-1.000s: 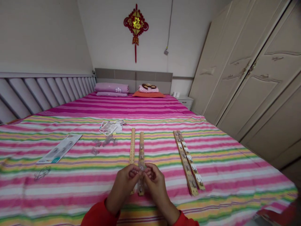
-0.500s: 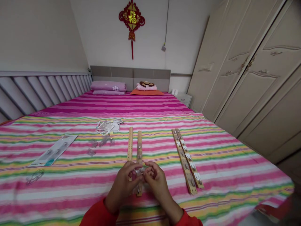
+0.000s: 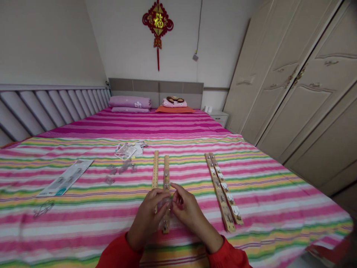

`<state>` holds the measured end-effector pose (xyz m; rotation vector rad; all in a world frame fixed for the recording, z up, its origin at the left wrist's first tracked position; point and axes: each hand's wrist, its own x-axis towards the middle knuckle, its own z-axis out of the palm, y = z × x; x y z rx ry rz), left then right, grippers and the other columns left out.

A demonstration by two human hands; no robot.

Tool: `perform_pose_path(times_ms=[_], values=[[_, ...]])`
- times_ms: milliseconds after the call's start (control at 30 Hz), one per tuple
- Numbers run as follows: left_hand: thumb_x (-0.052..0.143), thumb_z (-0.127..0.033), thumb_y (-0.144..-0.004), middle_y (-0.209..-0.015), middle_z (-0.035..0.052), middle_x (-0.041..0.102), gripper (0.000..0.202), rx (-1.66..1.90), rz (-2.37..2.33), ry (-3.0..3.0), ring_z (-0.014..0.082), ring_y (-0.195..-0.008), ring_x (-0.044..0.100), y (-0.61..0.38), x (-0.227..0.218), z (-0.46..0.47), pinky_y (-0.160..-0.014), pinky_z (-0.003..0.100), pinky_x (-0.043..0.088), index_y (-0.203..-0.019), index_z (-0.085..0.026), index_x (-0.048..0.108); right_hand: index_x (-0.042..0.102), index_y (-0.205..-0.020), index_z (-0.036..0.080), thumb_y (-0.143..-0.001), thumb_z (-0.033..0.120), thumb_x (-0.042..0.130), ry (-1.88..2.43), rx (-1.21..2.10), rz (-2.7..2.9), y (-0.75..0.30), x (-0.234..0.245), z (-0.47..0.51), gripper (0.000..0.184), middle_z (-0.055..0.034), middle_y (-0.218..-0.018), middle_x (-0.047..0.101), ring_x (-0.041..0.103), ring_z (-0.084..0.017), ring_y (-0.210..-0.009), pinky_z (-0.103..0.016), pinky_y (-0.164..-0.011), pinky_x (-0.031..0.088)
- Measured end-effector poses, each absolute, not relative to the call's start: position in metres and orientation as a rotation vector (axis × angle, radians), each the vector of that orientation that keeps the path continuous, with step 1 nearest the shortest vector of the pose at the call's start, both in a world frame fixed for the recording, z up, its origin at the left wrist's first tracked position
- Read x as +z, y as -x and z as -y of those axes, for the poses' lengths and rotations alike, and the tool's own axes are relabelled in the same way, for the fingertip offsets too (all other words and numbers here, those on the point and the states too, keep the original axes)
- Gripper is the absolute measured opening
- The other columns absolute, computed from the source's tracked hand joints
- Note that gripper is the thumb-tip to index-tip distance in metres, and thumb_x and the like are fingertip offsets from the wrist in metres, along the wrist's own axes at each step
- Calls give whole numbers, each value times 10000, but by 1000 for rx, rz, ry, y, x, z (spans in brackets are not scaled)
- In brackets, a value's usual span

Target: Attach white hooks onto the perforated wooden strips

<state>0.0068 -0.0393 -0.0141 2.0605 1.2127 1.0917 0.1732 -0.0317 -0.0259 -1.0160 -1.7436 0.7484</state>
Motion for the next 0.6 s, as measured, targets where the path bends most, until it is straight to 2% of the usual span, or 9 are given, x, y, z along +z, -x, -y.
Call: perform_pose_path(times_ms=[200, 367, 500, 600], values=[[502, -312, -849, -911, 77, 615, 263, 1109, -1294, -2025, 205, -884, 578, -9, -16, 42, -782, 328, 491, -993, -268, 718, 538, -1251, 232, -684, 61, 517, 1009, 665, 1758, -168, -23, 29, 592, 8, -720, 605, 545, -159, -663, -272, -623, 457], [540, -339, -813, -838, 57, 648, 223, 1166, -1316, -1874, 193, -817, 597, -7, -19, 41, -735, 303, 496, -883, -262, 738, 614, -1132, 216, -715, 157, 615, 1037, 678, 1527, -165, -25, 27, 421, -14, -777, 618, 554, -154, -680, -265, -622, 467], [613, -387, -736, -818, 50, 698, 228, 1221, -1319, -1519, 205, -797, 632, -6, -21, 30, -717, 292, 498, -823, -212, 730, 658, -930, 193, -717, 298, 670, 1010, 964, 1255, -167, -29, 18, 238, -22, -767, 647, 593, -163, -690, -271, -615, 479], [648, -406, -684, -745, 41, 706, 261, 1182, -1282, -1361, 201, -738, 639, -7, -20, 17, -681, 287, 499, -797, -181, 715, 650, -803, 184, -689, 357, 704, 913, 1216, 1140, -167, -35, 6, 214, 2, -657, 644, 595, -148, -598, -272, -580, 482]])
